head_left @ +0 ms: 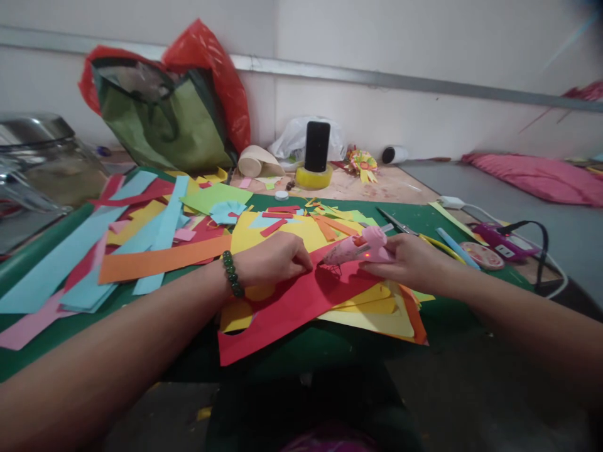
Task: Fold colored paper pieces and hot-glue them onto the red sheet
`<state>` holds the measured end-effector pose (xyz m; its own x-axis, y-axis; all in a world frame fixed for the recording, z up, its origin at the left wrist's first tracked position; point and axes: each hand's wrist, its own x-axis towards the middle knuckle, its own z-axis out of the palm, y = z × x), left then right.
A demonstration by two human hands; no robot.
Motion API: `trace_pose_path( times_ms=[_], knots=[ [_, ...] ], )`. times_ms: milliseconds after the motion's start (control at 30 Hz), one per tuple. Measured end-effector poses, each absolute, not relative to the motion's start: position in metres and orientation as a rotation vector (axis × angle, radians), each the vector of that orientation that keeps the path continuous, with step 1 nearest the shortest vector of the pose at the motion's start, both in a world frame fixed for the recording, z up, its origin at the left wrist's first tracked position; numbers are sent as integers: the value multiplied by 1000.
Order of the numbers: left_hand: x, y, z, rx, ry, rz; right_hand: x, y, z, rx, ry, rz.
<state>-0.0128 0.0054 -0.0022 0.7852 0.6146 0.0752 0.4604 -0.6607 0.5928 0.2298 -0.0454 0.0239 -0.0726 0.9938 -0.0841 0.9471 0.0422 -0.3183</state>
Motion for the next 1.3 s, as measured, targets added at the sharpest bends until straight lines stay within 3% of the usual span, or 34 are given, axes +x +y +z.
trace_pose_path(
  times_ms=[1300],
  knots=[
    [-16, 8, -11, 2373, 820, 451, 225, -44, 31, -2037, -2248, 382]
  ],
)
